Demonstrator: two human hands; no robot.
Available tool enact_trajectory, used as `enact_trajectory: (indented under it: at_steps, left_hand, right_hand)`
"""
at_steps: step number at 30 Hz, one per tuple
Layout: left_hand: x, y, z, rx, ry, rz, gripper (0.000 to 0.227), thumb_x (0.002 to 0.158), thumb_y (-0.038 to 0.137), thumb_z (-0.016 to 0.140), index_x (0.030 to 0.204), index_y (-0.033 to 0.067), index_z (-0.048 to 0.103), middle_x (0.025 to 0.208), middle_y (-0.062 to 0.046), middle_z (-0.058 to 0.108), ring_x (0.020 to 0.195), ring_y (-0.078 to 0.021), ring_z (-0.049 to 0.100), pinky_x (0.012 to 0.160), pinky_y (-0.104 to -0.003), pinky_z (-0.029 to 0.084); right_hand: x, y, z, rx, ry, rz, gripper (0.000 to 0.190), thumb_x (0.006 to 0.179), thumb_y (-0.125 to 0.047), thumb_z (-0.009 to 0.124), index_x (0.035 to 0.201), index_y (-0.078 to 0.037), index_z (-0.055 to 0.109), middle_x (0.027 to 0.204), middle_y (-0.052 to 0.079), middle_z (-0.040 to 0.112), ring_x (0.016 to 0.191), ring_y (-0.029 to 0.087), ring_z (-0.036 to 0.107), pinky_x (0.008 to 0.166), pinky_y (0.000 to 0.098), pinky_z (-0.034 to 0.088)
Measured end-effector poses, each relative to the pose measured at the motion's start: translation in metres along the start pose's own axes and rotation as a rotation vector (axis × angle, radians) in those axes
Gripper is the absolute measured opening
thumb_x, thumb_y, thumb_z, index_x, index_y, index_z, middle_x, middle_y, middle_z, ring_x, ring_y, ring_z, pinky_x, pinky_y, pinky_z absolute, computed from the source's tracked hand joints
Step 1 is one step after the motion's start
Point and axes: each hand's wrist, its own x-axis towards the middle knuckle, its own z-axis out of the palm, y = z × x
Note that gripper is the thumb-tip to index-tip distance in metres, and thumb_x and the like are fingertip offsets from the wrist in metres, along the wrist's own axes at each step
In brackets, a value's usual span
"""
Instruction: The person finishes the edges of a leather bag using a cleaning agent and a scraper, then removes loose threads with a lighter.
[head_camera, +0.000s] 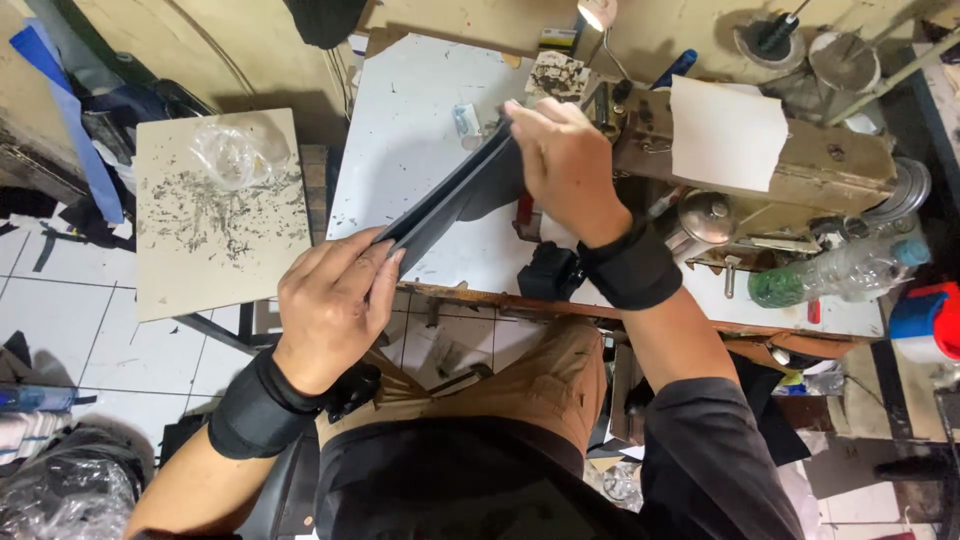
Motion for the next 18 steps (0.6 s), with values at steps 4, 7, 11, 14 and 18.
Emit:
enact_trajectory:
  at_steps: [4, 7, 11, 14, 18]
  left_hand:
    - [0.002, 0.000, 0.000, -0.008, 0.007, -0.009, 0.013, 0.090, 0.003, 0.080, 0.100, -0.0033, 0.077, 0.107, -0.015, 0.074, 0.088, -0.0296, 0.072, 0.079, -0.038, 0.057]
    - [0.005, 0.000, -0.002, -0.011, -0.006, 0.005, 0.012, 0.089, 0.003, 0.079, 0.099, -0.0039, 0.076, 0.106, -0.015, 0.075, 0.087, -0.0300, 0.072, 0.078, -0.038, 0.057]
    - [-0.001, -0.003, 0.001, -0.019, -0.006, 0.014, 0.012, 0.090, 0.003, 0.078, 0.099, -0.0042, 0.076, 0.106, -0.016, 0.075, 0.087, -0.0295, 0.072, 0.078, -0.038, 0.057]
    - [0.000, -0.004, 0.005, -0.013, 0.003, 0.007, 0.011, 0.091, 0.004, 0.077, 0.099, -0.0038, 0.076, 0.107, -0.016, 0.075, 0.087, -0.0283, 0.072, 0.078, -0.038, 0.057]
    - [0.001, -0.003, 0.002, -0.008, -0.011, 0.011, 0.012, 0.091, 0.005, 0.077, 0.099, -0.0037, 0.076, 0.107, -0.016, 0.075, 0.086, -0.0285, 0.072, 0.078, -0.038, 0.057]
  right_hand:
    - [0.001, -0.001, 0.000, 0.034, 0.011, 0.093, 0.024, 0.108, -0.007, 0.061, 0.128, 0.001, 0.071, 0.090, 0.013, 0.063, 0.081, 0.027, 0.061, 0.073, 0.0379, 0.052]
    - [0.000, -0.003, 0.005, 0.085, -0.031, -0.032, 0.028, 0.104, -0.008, 0.061, 0.128, 0.001, 0.071, 0.088, 0.013, 0.063, 0.080, 0.028, 0.060, 0.071, 0.0375, 0.052]
    - [-0.004, 0.023, 0.009, -0.094, 0.046, -0.055, 0.023, 0.112, -0.012, 0.059, 0.129, -0.006, 0.072, 0.099, 0.010, 0.067, 0.098, 0.027, 0.067, 0.084, 0.0376, 0.055]
    - [0.004, 0.008, 0.000, -0.047, -0.012, 0.054, 0.024, 0.109, -0.006, 0.057, 0.127, 0.001, 0.072, 0.091, 0.010, 0.067, 0.076, 0.024, 0.061, 0.067, 0.0378, 0.050]
    - [-0.004, 0.020, 0.008, -0.125, -0.016, -0.017, 0.022, 0.106, -0.009, 0.060, 0.122, -0.004, 0.073, 0.089, 0.011, 0.066, 0.079, 0.025, 0.061, 0.069, 0.0359, 0.052]
